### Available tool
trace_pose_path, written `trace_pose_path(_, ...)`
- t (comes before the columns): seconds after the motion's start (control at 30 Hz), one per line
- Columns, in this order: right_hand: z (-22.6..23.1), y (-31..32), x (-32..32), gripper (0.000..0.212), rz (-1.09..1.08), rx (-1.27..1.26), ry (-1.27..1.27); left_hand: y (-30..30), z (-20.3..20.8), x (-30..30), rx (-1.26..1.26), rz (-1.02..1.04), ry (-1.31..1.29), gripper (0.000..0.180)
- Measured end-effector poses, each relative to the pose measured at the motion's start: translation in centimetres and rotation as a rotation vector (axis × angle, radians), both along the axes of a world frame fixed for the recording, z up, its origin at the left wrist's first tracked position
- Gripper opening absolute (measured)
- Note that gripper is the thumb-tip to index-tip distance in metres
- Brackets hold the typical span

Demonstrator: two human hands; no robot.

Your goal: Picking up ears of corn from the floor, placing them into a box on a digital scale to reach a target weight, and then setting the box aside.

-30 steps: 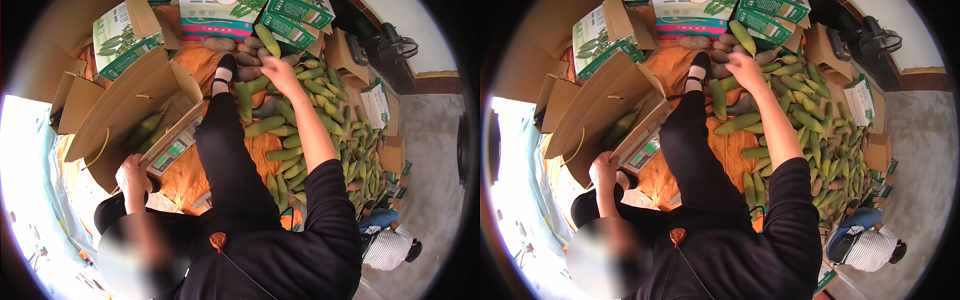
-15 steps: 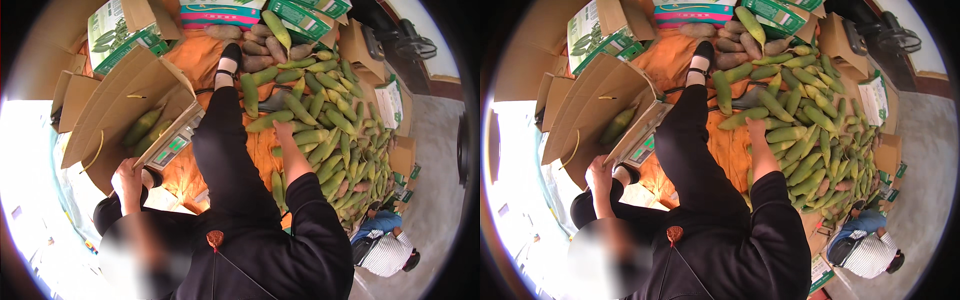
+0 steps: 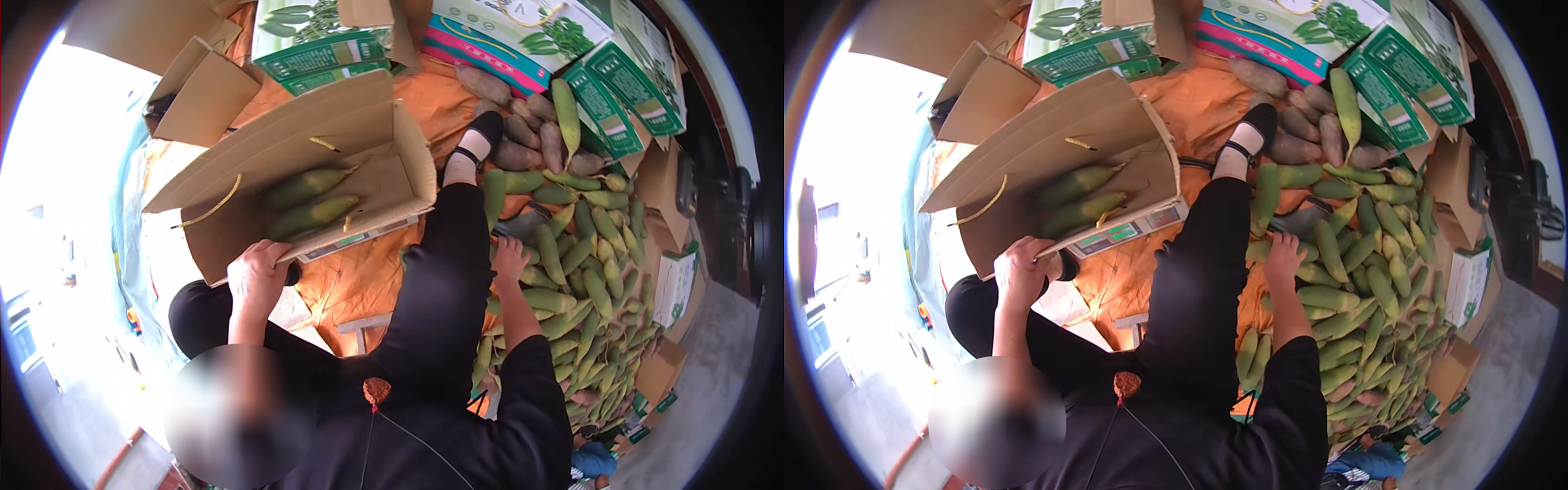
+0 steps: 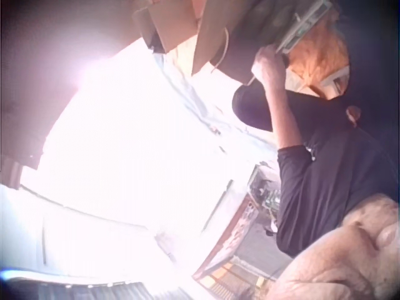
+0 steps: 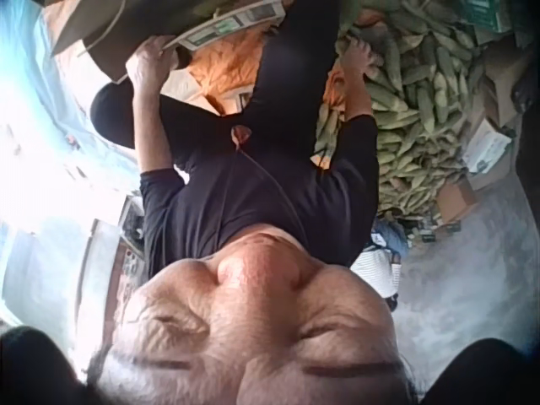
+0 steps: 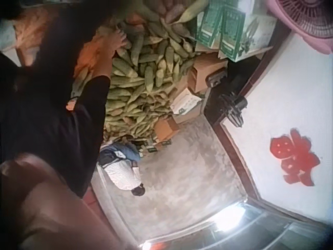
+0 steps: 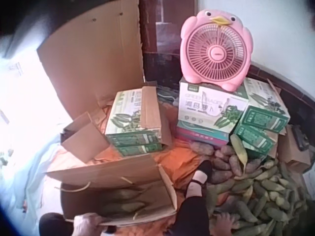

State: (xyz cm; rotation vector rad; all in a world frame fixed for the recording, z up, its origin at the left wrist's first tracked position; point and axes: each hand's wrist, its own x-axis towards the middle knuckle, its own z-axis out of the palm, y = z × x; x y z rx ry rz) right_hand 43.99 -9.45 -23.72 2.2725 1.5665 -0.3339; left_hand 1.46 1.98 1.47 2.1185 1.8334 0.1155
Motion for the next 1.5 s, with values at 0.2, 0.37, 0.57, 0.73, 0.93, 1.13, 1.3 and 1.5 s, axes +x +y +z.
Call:
trace_pose_path(0.2, 0.2, 1.2, 1.9, 0.037, 0.304, -0.269, -0.151, 0.1, 0.0, -0.4, -0.004, 0.002, -0.010, 0.016)
trace_pose_path(0.37, 2.7, 2.4, 0.1, 0.037, 0.398, -0.422, -0.189, -0.3, -0.2, -0.9, -0.017, -0.022, 0.026, 0.015)
trace_pose_path(0.57, 5.2, 0.4, 1.4, 0.049, 0.126, -0.260, -0.090, -0.4, -0.6, -1.2, -0.048, -0.010, 0.062, 0.014)
trace_pose_path(0.73, 8.9, -1.2, 4.5, 0.063, -0.266, 0.250, 0.236, -0.5, -1.2, -1.4, -0.009, -0.044, 0.057, 0.009)
trace_pose_path(0.93, 21.3, 4.9, 2.4, 0.066, -0.259, 0.678, 0.925, -0.7, -1.6, -2.0, 0.012, -0.067, 0.061, 0.007)
trace_pose_path(1.13, 36.2, 12.2, -8.2, 0.046, 0.191, 0.724, 1.099, -0.9, -1.6, -2.2, 0.007, -0.078, 0.032, 0.009)
trace_pose_path(1.3, 37.1, 17.6, -18.3, 0.062, 0.487, 0.425, 1.172, -0.9, -1.8, -2.2, 0.061, -0.087, 0.019, 0.009)
trace_pose_path(1.5, 26.1, 22.6, -25.0, 0.065, 0.852, 0.135, 0.817, -0.9, -1.7, -2.1, 0.054, -0.118, 0.002, 0.008)
